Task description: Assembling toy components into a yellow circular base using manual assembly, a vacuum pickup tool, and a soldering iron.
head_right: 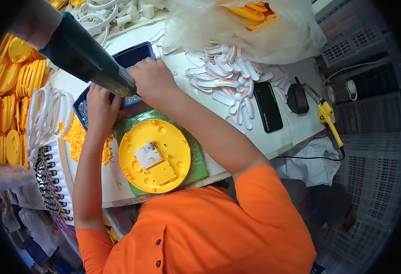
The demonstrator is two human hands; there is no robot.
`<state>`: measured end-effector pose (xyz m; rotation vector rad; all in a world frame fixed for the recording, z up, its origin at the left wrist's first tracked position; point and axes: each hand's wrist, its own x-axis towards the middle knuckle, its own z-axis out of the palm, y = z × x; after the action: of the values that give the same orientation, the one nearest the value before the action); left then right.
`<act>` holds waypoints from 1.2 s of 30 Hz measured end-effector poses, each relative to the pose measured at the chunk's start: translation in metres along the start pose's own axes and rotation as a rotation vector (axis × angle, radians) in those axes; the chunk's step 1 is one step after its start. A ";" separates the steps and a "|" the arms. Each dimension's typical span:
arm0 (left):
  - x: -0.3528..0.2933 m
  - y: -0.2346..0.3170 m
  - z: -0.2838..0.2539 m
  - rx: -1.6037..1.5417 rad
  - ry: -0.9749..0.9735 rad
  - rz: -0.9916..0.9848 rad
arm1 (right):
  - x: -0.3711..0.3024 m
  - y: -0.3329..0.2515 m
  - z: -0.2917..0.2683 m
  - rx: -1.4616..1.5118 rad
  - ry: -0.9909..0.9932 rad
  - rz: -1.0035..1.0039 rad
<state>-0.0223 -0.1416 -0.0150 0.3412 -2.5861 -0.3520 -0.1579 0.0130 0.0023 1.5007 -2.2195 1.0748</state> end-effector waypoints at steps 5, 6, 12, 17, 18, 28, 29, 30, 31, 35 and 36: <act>-0.006 0.011 0.001 -0.067 0.050 -0.092 | -0.004 0.007 0.001 0.330 -0.107 0.174; -0.009 0.007 0.001 -0.124 0.038 -0.122 | -0.007 0.011 0.010 0.437 -0.052 0.167; -0.031 0.024 -0.018 -0.325 0.119 -0.124 | -0.036 -0.003 -0.047 0.442 -0.190 0.340; -0.090 0.046 -0.041 -0.458 -0.006 -0.364 | -0.084 -0.033 -0.077 0.450 -0.417 0.428; -0.100 0.049 -0.043 -0.473 -0.017 -0.361 | -0.090 -0.037 -0.078 0.511 -0.467 0.445; -0.132 0.073 -0.046 -0.471 -0.032 -0.292 | -0.101 -0.045 -0.039 0.225 -0.410 -0.079; -0.132 0.074 -0.044 -0.434 -0.018 -0.270 | -0.100 -0.046 -0.038 0.228 -0.415 -0.083; -0.133 0.074 -0.042 -0.399 -0.005 -0.247 | -0.100 -0.046 -0.037 0.221 -0.434 -0.083; -0.132 0.075 -0.042 -0.400 -0.006 -0.250 | -0.101 -0.046 -0.037 0.214 -0.452 -0.082; -0.129 0.077 -0.044 -0.300 -0.078 -0.233 | -0.093 -0.043 -0.046 0.235 -0.494 -0.087; -0.129 0.077 -0.044 -0.269 -0.078 -0.220 | -0.089 -0.036 -0.048 0.221 -0.414 -0.056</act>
<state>0.0954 -0.0382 -0.0112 0.5240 -2.5374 -0.7969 -0.0961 0.1010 0.0004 2.0258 -2.3590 1.1027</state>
